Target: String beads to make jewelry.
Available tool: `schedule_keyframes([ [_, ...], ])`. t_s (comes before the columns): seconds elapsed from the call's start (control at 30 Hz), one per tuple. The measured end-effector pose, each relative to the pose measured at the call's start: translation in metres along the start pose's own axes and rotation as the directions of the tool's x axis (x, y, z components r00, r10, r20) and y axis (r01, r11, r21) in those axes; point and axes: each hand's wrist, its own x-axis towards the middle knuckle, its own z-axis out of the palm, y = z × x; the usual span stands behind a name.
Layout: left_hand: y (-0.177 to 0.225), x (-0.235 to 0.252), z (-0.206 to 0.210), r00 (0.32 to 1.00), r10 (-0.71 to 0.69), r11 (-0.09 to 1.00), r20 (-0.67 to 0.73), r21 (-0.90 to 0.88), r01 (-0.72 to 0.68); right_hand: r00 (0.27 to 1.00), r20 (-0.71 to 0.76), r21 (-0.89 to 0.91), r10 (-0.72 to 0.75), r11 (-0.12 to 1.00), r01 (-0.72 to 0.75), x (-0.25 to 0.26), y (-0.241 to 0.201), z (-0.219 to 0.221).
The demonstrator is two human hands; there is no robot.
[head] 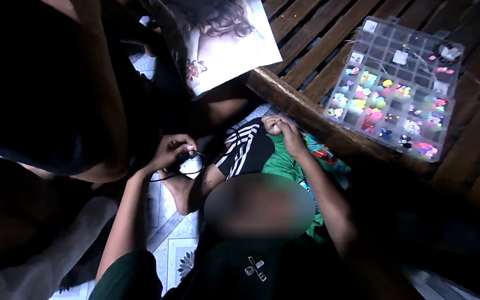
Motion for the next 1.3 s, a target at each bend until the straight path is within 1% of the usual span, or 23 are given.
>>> schedule_keyframes([
  [0.03,0.001,-0.006,0.000,0.999,-0.045,0.999,0.023,-0.007,0.045,1.000,-0.003,-0.002,0.004,1.000,-0.004,-0.001,0.000,0.000],
  [0.17,-0.003,-0.029,-0.001,0.978,-0.149,0.989,0.144,0.020,0.148,1.000,0.004,-0.021,-0.008,1.000,0.008,-0.002,0.003,-0.001],
  [0.27,-0.010,-0.045,0.005,0.962,-0.222,0.975,0.160,0.029,0.220,1.000,0.005,-0.031,-0.024,0.999,0.024,-0.003,0.008,-0.002],
  [0.33,-0.019,-0.057,0.012,0.952,-0.281,0.958,0.119,-0.017,0.285,0.999,0.003,-0.039,-0.032,0.999,0.032,-0.003,0.010,-0.003],
  [0.4,-0.027,-0.066,0.020,0.925,-0.374,0.926,0.065,-0.023,0.376,1.000,-0.002,-0.037,-0.015,0.999,0.015,-0.005,0.009,-0.003],
  [0.47,-0.031,-0.068,0.029,0.871,-0.491,0.870,-0.005,0.039,0.491,1.000,0.002,-0.032,-0.010,0.999,0.010,-0.004,0.010,-0.003],
  [0.5,-0.031,-0.066,0.032,0.840,-0.539,0.837,-0.064,0.067,0.543,1.000,0.003,-0.029,-0.017,0.999,0.017,-0.004,0.011,-0.003],
  [0.57,-0.038,-0.058,0.035,0.783,-0.596,0.787,-0.177,0.063,0.614,0.999,0.010,-0.028,-0.042,0.999,0.042,-0.002,0.011,-0.001],
  [0.6,-0.045,-0.052,0.036,0.761,-0.615,0.766,-0.204,0.075,0.639,0.999,0.014,-0.029,-0.051,0.998,0.052,-0.002,0.011,-0.001],
  [0.63,-0.050,-0.046,0.036,0.745,-0.639,0.739,-0.194,0.114,0.664,0.998,0.016,-0.031,-0.057,0.998,0.057,-0.001,0.010,-0.001],
  [0.7,-0.062,-0.031,0.037,0.714,-0.692,0.676,-0.112,0.248,0.694,0.998,0.020,-0.036,-0.063,0.997,0.064,0.000,0.011,0.001],
  [0.73,-0.071,-0.025,0.040,0.711,-0.698,0.658,-0.085,0.316,0.684,0.997,0.020,-0.037,-0.071,0.997,0.072,0.000,0.013,0.001],
  [0.8,-0.087,-0.019,0.045,0.730,-0.674,0.630,-0.113,0.429,0.647,0.997,0.026,-0.038,-0.074,0.996,0.075,0.001,0.015,0.000],
  [0.83,-0.088,-0.015,0.048,0.711,-0.689,0.576,-0.141,0.488,0.656,0.997,0.026,-0.042,-0.078,0.996,0.079,0.001,0.016,-0.001],
  [0.87,-0.082,-0.011,0.052,0.674,-0.719,0.512,-0.169,0.527,0.678,0.996,0.024,-0.042,-0.082,0.996,0.083,0.000,0.016,-0.001],
  [0.93,-0.072,-0.004,0.064,0.606,-0.766,0.429,-0.216,0.529,0.732,0.997,0.026,-0.044,-0.076,0.996,0.078,0.000,0.016,-0.001],
  [0.97,-0.074,-0.001,0.068,0.587,-0.776,0.409,-0.233,0.523,0.748,0.997,0.029,-0.042,-0.071,0.996,0.072,0.001,0.016,-0.001],
  [1.0,-0.076,0.002,0.069,0.581,-0.777,0.416,-0.244,0.493,0.764,0.997,0.031,-0.040,-0.066,0.997,0.067,0.001,0.016,-0.001],
  [1.07,-0.081,0.006,0.065,0.599,-0.772,0.457,-0.212,0.470,0.755,0.998,0.031,-0.045,-0.061,0.997,0.062,0.001,0.015,-0.001],
  [1.17,-0.084,0.008,0.057,0.685,-0.708,0.547,-0.171,0.481,0.685,0.999,0.034,-0.030,-0.032,0.999,0.033,0.003,0.016,-0.002],
  [1.2,-0.076,0.007,0.055,0.717,-0.672,0.585,-0.183,0.463,0.666,0.999,0.032,-0.023,-0.034,0.999,0.035,0.003,0.017,-0.002],
  [1.23,-0.062,0.007,0.054,0.738,-0.642,0.599,-0.207,0.466,0.651,0.999,0.034,-0.015,-0.037,0.999,0.037,0.003,0.017,-0.002],
  [1.3,-0.025,0.005,0.052,0.753,-0.606,0.553,-0.258,0.543,0.632,0.999,0.036,-0.017,-0.040,0.999,0.041,0.003,0.017,-0.001],
])
